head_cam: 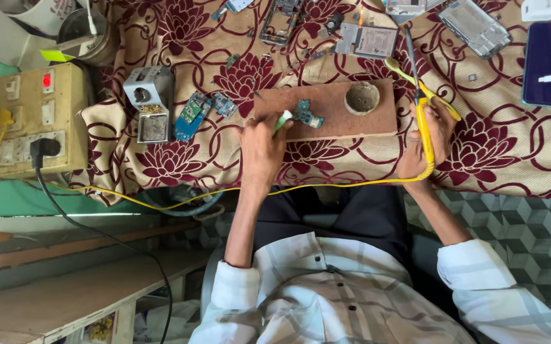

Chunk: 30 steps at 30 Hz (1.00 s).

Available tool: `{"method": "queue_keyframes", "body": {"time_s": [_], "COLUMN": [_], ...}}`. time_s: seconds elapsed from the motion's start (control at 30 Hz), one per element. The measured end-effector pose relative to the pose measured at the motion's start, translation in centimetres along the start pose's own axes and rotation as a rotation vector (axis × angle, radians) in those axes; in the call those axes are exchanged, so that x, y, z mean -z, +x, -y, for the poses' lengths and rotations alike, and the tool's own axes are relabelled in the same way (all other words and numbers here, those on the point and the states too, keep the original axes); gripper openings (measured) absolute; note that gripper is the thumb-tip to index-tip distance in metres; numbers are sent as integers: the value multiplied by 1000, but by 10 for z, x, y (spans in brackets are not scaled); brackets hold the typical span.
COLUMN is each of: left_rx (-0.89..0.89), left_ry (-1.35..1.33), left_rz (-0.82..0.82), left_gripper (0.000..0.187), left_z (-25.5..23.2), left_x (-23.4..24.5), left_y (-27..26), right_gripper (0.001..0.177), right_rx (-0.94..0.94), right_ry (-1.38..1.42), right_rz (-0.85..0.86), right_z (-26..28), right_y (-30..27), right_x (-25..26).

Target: The person uses a soldering iron and solder wire to solder components on a small blue circuit board. They repeatedly apply heat and solder to different points on the board while holding it steady with the other hand.

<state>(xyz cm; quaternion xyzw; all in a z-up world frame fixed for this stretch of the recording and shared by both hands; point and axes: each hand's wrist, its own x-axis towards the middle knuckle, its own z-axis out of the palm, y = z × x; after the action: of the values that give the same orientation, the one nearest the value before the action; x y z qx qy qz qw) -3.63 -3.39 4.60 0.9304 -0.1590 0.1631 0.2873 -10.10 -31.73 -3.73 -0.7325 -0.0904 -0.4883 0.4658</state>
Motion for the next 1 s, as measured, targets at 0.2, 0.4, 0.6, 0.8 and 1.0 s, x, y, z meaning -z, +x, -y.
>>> {"method": "queue_keyframes", "body": {"time_s": [0.2,0.4,0.6,0.8,1.0], "left_rx": [67,-118,-193,373,265], "left_ry": [-26,-15,13,-851,-1072], "left_rz": [87,-128,-296,147,26], "left_gripper": [21,25,51,49,43], "left_z": [-7,-9,-10,18,40], "left_x": [-1,-19,-25,-35,-52], "left_y": [-1,-1,-27,-9,34], "right_gripper": [33,36,33,42,36], "right_rx": [-19,20,17,-7,-39], "right_ry": [16,-40,-4,12,4], "right_rz": [17,28,23,-36,-5], "right_z": [-4,-1,-5,-4,-4], "right_y": [-3,0,-1,-4,-9], "right_x": [1,1,0,-2,1]}}
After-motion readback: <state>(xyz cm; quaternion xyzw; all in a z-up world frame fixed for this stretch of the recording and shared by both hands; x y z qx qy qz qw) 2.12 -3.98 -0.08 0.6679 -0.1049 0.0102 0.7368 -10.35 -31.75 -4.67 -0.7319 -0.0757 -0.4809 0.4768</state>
